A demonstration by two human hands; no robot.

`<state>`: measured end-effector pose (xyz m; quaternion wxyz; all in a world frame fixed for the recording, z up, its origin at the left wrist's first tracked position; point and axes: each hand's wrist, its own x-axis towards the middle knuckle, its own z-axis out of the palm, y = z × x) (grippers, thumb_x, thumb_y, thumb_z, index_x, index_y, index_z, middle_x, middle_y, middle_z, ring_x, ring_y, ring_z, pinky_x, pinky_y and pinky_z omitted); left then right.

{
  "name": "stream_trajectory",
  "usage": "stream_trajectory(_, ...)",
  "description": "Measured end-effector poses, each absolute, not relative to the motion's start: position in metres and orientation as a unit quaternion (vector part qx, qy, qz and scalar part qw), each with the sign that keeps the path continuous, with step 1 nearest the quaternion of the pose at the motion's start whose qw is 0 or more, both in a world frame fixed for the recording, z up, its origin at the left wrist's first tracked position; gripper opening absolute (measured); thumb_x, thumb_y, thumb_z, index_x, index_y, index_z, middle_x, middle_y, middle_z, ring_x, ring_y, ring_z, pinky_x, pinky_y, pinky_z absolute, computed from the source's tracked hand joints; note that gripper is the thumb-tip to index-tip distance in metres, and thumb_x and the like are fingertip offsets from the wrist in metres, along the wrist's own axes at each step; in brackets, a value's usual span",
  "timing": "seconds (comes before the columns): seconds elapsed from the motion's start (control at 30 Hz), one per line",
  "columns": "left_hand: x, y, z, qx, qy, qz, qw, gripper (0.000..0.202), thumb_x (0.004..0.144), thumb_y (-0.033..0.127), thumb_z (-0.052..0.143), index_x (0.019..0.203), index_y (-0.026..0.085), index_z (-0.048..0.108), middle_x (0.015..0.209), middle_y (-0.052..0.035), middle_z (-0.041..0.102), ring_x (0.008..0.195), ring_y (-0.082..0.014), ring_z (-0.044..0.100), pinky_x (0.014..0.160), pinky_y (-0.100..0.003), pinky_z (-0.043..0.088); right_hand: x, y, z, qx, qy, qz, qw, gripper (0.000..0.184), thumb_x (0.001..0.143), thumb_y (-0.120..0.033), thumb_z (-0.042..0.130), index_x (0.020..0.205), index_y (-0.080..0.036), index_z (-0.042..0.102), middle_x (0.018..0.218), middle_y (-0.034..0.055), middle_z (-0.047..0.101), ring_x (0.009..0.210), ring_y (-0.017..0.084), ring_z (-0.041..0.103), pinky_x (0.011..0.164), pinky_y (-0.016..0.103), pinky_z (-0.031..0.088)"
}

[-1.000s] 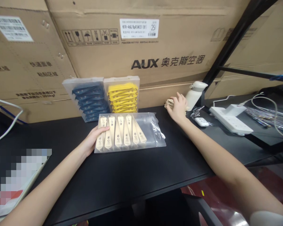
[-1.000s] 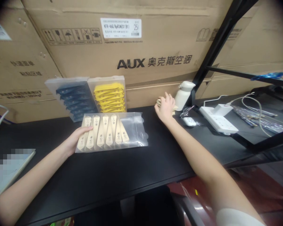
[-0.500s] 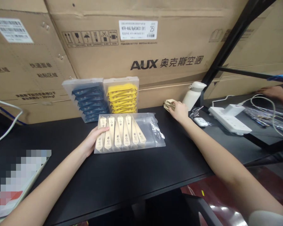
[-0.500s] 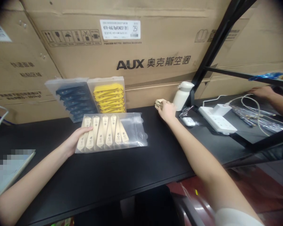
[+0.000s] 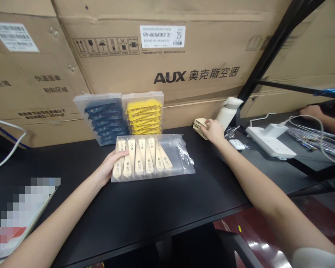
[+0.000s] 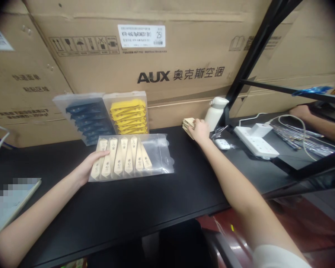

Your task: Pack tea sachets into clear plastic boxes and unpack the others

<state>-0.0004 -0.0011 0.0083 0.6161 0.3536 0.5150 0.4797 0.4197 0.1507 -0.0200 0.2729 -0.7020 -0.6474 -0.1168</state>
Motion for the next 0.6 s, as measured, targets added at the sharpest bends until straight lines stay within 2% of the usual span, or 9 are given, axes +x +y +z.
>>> stream_trajectory(0.17,-0.001,0.000,0.006,0.356,0.513,0.480,0.616,0.054,0.079,0.018,0.073,0.131,0.010,0.062,0.095,-0.0170,0.081,0.070,-0.0317,0.079,0.060,-0.037,0.064,0.424,0.154,-0.024,-0.706,-0.631,-0.080,0.311,0.037,0.081,-0.039,0.057,0.106,-0.013,0.064,0.103,0.0186,0.067,0.094,0.034,0.061,0.081,0.044,0.051)
stream_trajectory(0.37,-0.001,0.000,0.007,0.353,0.514,0.481,0.617,0.054,0.078,0.017,0.074,0.131,0.010,0.062,0.095,-0.0169,0.081,0.070,-0.0309,0.079,0.062,-0.036,0.064,0.420,0.153,-0.019,-0.680,-0.634,-0.106,0.353,0.025,0.081,-0.032,0.058,0.097,-0.016,0.065,0.102,0.0179,0.068,0.099,0.035,0.061,0.089,0.046,0.048)
stream_trajectory(0.5,-0.001,0.000,0.006,0.354,0.512,0.480,0.619,0.053,0.080,0.017,0.072,0.132,0.010,0.061,0.094,-0.0165,0.081,0.069,-0.0305,0.079,0.059,-0.036,0.064,0.410,0.145,-0.010,-0.627,-0.624,-0.101,0.456,0.028,0.086,-0.040,0.056,0.099,-0.017,0.062,0.104,0.0151,0.069,0.100,0.032,0.063,0.091,0.044,0.048)
stream_trajectory(0.6,-0.002,0.000,0.005,0.354,0.510,0.480,0.620,0.054,0.079,0.017,0.072,0.132,0.010,0.062,0.093,-0.0167,0.081,0.069,-0.0310,0.078,0.060,-0.037,0.064,0.397,0.137,-0.003,-0.579,-0.621,-0.051,0.525,0.028,0.089,-0.046,0.054,0.092,-0.019,0.062,0.094,0.0101,0.070,0.092,0.027,0.066,0.087,0.039,0.051)
